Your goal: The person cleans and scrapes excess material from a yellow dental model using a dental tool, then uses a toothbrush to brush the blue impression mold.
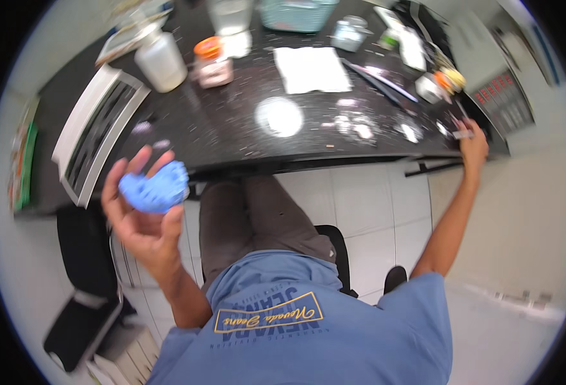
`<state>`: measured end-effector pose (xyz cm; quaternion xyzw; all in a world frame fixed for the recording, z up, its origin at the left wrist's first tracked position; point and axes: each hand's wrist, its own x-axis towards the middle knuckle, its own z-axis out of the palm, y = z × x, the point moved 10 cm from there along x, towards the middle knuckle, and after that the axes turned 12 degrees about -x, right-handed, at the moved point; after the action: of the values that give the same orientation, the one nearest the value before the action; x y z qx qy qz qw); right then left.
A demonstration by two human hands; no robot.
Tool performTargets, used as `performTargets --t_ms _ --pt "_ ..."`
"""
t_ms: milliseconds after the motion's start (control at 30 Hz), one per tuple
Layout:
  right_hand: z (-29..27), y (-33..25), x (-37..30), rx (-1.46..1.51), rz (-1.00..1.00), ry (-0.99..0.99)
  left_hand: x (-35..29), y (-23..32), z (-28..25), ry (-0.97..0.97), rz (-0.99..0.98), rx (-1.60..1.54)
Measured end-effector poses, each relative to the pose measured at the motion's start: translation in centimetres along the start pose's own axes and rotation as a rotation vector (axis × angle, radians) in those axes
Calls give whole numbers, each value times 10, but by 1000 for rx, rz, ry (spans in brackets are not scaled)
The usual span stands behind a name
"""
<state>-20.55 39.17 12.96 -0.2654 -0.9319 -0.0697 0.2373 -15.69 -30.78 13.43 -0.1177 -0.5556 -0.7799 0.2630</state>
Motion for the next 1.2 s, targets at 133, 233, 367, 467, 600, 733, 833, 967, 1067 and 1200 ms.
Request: performTargets --t_ms 133,233,367,467,600,733,833,967,1067,1200 --pt "2 23 -10 -32 -27 38 -16 -12 -11 33 -114 -53" --pt "11 27 -3 -5 -48 -3 -25 -12 -19 76 -164 -20" --pt "3 27 -6 5 -13 60 -28 -9 -28 108 -153 49" --pt "-51 66 -9 247 38 283 -29 -11 -29 103 -140 58" --pt "-133 -53 -57 651 103 152 -34 -10 -33 147 -171 54" --pt "-169 -256 -163 884 -460 -220 -39 0 -43 198 -136 76" --pt "-170 -319 -208 637 -739 -138 -40 23 -54 230 -60 127" --pt "-152 -331 -218 556 -702 -167 -44 53 -69 279 62 262" --pt "-158 -358 -263 538 -837 -131 -45 69 -78 323 138 263" --pt "-175 -386 -282 735 -959 -234 -48 88 -84 378 221 274"
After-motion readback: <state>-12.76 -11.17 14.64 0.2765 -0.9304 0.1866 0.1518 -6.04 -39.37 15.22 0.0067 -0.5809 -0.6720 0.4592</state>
